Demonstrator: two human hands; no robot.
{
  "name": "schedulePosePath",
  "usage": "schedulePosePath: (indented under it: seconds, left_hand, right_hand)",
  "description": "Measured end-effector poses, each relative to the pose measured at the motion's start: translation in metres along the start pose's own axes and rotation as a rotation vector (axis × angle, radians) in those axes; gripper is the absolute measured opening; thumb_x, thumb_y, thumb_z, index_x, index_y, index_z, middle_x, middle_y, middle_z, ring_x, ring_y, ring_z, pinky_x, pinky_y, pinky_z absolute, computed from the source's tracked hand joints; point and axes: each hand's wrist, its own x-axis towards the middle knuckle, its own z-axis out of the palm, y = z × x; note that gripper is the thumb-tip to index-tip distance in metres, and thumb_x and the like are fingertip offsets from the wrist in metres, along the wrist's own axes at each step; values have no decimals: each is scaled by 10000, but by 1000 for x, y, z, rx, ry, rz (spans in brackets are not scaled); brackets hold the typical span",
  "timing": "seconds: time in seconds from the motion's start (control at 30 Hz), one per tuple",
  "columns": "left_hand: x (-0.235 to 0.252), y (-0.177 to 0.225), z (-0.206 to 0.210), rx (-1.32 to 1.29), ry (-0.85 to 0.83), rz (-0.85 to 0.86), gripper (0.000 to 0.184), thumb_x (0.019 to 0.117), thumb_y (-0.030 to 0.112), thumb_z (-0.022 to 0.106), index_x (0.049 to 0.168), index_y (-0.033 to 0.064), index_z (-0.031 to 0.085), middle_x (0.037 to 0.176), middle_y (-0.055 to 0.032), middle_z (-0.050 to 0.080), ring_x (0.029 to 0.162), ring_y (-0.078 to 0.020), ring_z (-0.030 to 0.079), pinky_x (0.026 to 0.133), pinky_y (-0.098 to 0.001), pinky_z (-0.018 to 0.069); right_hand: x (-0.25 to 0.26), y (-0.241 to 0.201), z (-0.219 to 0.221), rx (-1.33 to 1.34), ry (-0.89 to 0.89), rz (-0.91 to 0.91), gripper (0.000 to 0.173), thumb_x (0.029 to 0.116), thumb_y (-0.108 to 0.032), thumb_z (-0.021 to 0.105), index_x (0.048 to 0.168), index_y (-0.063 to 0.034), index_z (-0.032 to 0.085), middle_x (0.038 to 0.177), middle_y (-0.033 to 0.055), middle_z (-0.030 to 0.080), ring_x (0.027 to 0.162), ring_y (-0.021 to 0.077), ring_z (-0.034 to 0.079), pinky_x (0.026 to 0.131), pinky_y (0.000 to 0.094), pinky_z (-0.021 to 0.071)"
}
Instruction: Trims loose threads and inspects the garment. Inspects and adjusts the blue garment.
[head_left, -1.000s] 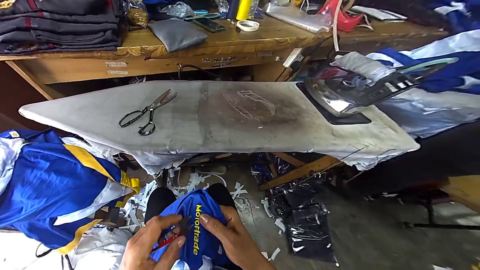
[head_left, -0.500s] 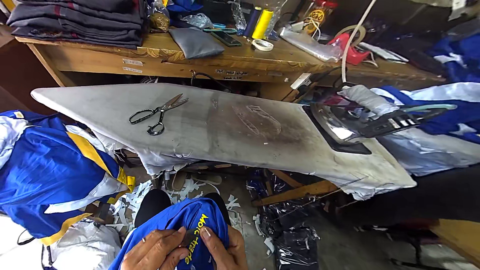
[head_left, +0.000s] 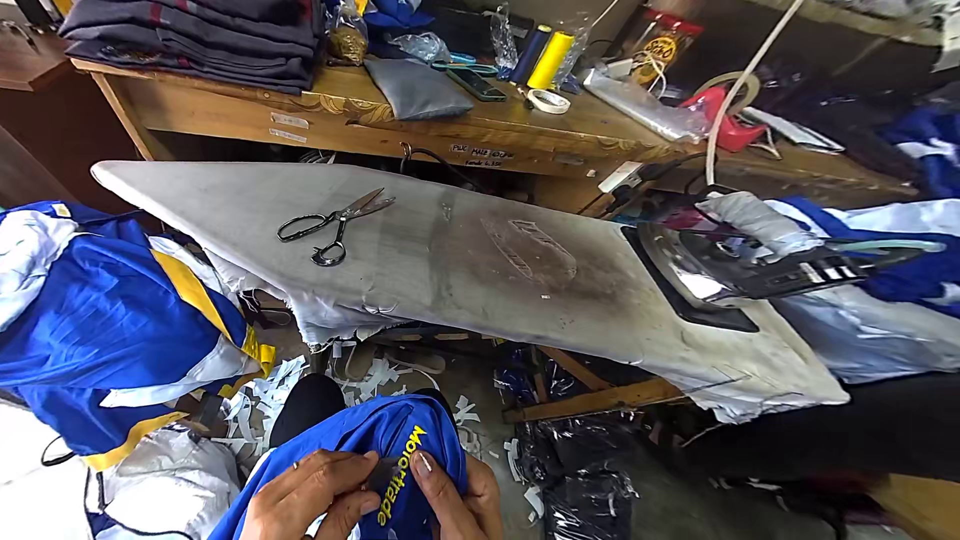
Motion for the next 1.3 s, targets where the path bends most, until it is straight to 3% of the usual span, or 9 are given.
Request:
schedulePosePath:
  seconds: [0.63, 1.0, 1.3]
  left_hand:
    - [2, -1, -2, 41, -19, 18, 170, 991, 127, 688, 1099, 8, 744, 1037, -88, 757, 998, -87, 707, 899, -234, 575]
    - [4, 0, -15, 93, -117, 40, 226, 945, 167, 749, 1116, 19, 741, 989, -98, 739, 895, -101, 679, 797, -237, 563]
    - [4, 1, -15, 105, -110, 36, 223, 949, 167, 745, 1110, 13, 746, 976, -102, 743, 895, -107, 685, 804, -239, 567]
  right_hand:
    - [0, 2, -3, -38, -41, -46, 156, 1016, -67, 581, 994, -106, 730, 918, -57, 749, 877, 0, 697, 814, 221, 589]
    - [4, 4, -8, 19, -52, -17, 163, 1021, -70, 574, 1020, -106, 734, 949, -45, 756, 899, 16, 705, 833, 237, 594]
    - [3, 2, -8, -21, -61, -15, 153, 1012, -71, 586, 996, -113, 732, 928, -59, 753, 881, 3, 702, 817, 228, 594]
